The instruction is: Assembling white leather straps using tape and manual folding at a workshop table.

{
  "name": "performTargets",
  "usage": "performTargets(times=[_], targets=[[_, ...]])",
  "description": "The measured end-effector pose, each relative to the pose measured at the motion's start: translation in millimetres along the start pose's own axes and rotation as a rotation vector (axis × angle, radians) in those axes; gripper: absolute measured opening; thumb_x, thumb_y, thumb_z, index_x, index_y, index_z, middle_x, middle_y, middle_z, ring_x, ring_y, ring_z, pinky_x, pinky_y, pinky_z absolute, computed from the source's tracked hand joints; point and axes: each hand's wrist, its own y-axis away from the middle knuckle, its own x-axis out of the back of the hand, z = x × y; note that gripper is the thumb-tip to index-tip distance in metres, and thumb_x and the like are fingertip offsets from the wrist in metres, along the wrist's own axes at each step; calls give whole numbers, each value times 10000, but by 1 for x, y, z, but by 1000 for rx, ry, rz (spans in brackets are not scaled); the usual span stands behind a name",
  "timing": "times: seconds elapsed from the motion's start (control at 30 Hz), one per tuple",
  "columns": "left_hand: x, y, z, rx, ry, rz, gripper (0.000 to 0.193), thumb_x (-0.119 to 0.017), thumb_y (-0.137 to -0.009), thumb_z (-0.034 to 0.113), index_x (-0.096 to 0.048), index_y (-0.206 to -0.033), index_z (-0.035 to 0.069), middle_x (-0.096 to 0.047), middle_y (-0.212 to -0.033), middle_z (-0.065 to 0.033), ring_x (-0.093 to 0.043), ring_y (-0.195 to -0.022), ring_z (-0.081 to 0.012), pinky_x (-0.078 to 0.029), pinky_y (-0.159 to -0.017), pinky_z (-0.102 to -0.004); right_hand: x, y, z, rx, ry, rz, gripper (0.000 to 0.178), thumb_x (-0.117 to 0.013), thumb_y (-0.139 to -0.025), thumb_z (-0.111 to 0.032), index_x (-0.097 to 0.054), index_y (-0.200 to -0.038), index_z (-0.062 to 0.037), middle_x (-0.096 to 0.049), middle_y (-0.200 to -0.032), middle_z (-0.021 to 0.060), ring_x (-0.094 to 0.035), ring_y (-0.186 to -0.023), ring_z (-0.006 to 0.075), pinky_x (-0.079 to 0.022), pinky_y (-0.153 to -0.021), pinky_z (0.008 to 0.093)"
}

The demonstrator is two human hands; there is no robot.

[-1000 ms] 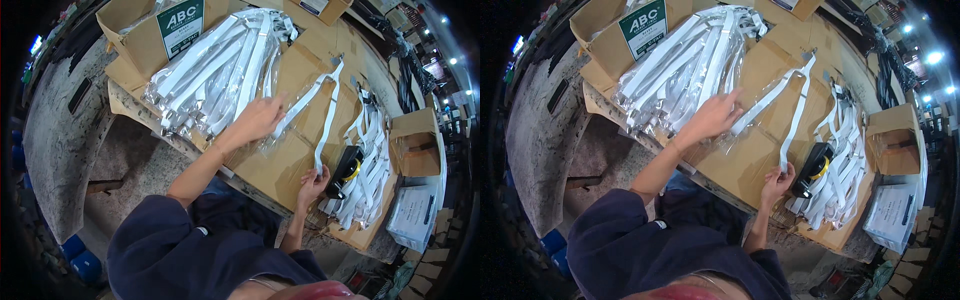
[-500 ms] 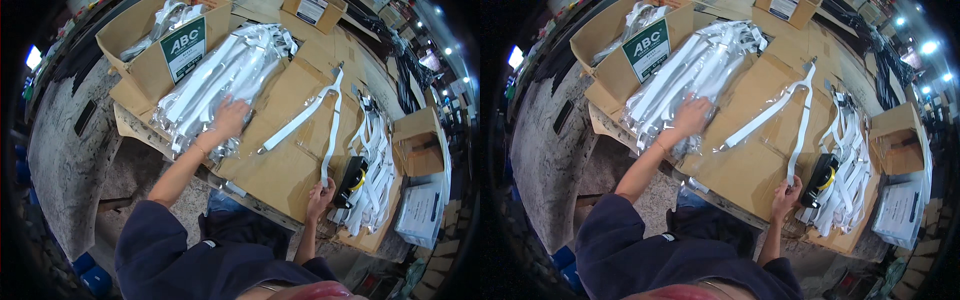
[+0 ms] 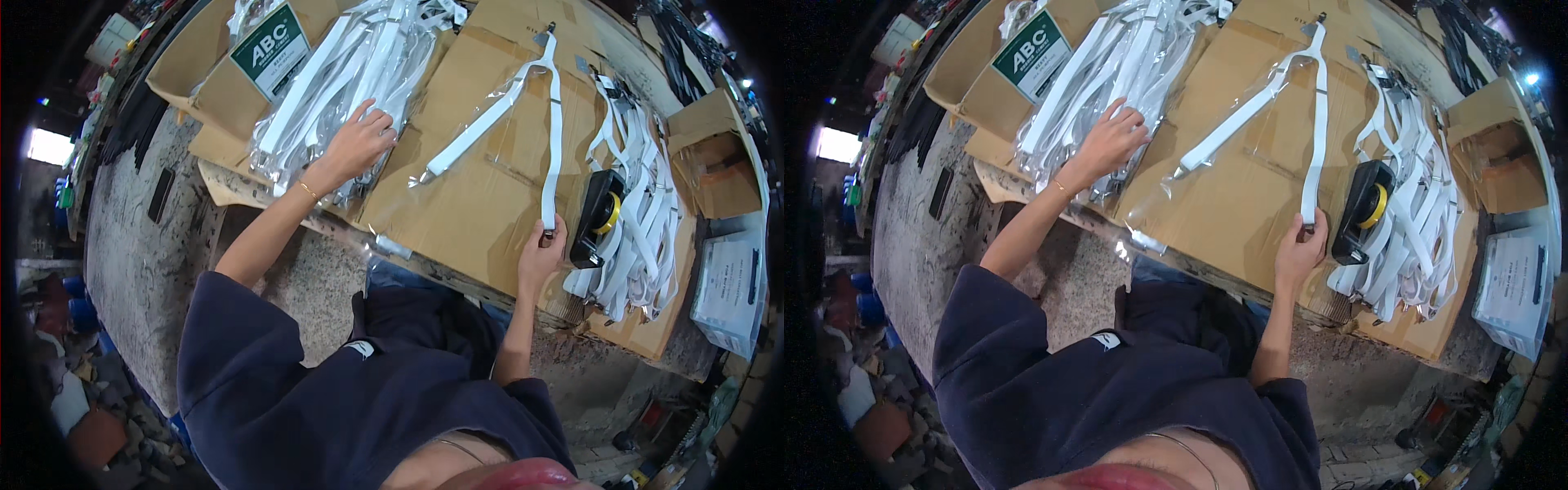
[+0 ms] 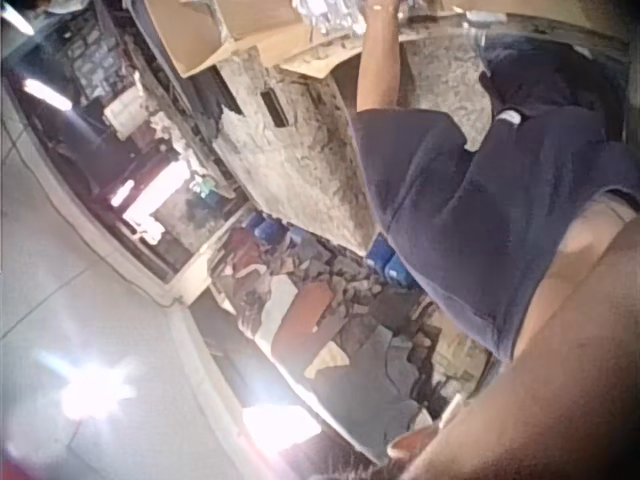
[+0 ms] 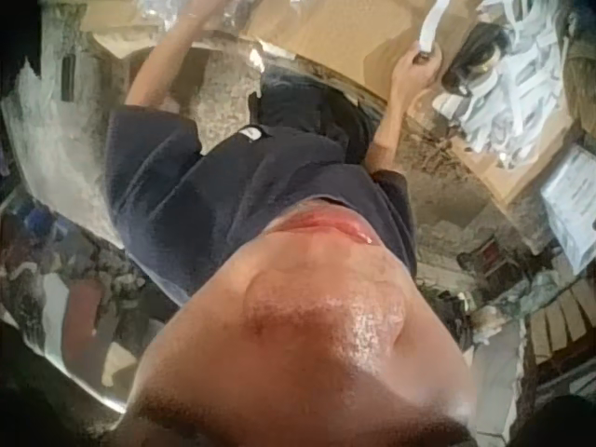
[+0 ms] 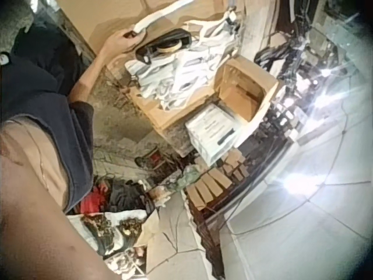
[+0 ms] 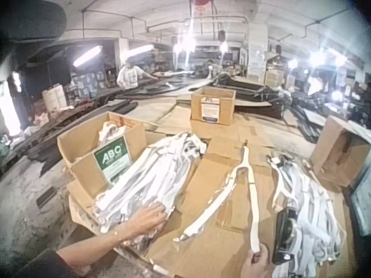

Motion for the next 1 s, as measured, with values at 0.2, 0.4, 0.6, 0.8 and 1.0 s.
performTargets(times=[0.2, 0.4, 0.6, 0.8, 1.0], targets=[[65, 28, 92, 373, 365, 168, 135, -689, -797, 66, -629, -893, -8, -632, -860, -117, -598, -848, -291, -463, -824, -383, 19, 12, -12, -96, -28, -233, 306, -655, -891, -173, -590, -1146, -17, -621, -1012, 136, -602, -878, 218, -482, -732, 330], [13, 140, 172, 1097, 440, 247, 433, -681, -847, 157, -496, -1203, -9, -536, -1142, -165, -542, -1048, -287, -450, -869, -379, 27, 21, -4, 337, 181, -41, 176, -667, -857, -111, -664, -1000, -9, -599, -908, 110, -590, -851, 242, -486, -715, 347], [-16, 165, 191, 1540, 1533, 543, 342, -616, -917, 173, -494, -1200, 24, -561, -1095, -82, -568, -995, -192, -472, -832, -350, 22, 38, -21, 327, -12, -253, 98, -654, -851, -56, -659, -933, -4, -591, -828, 102, -592, -696, 218, -487, -625, 322], [4, 163, 174, 1359, 1882, 483, 120, -591, -911, 77, -576, -1010, 11, -606, -829, -66, -585, -719, -160, -472, -674, -286, -17, 82, -46, 671, -155, -722, 125, -698, -758, -55, -650, -873, -37, -582, -840, 66, -564, -812, 268, -462, -709, 374], [30, 133, 149, 1329, 1913, 603, 210, -566, -916, 47, -494, -1109, 7, -591, -808, -90, -585, -720, -175, -480, -671, -297, -53, 114, -64, 779, 55, -675, 205, -718, -746, -125, -655, -935, -79, -549, -894, 36, -522, -851, 244, -380, -752, 390]])
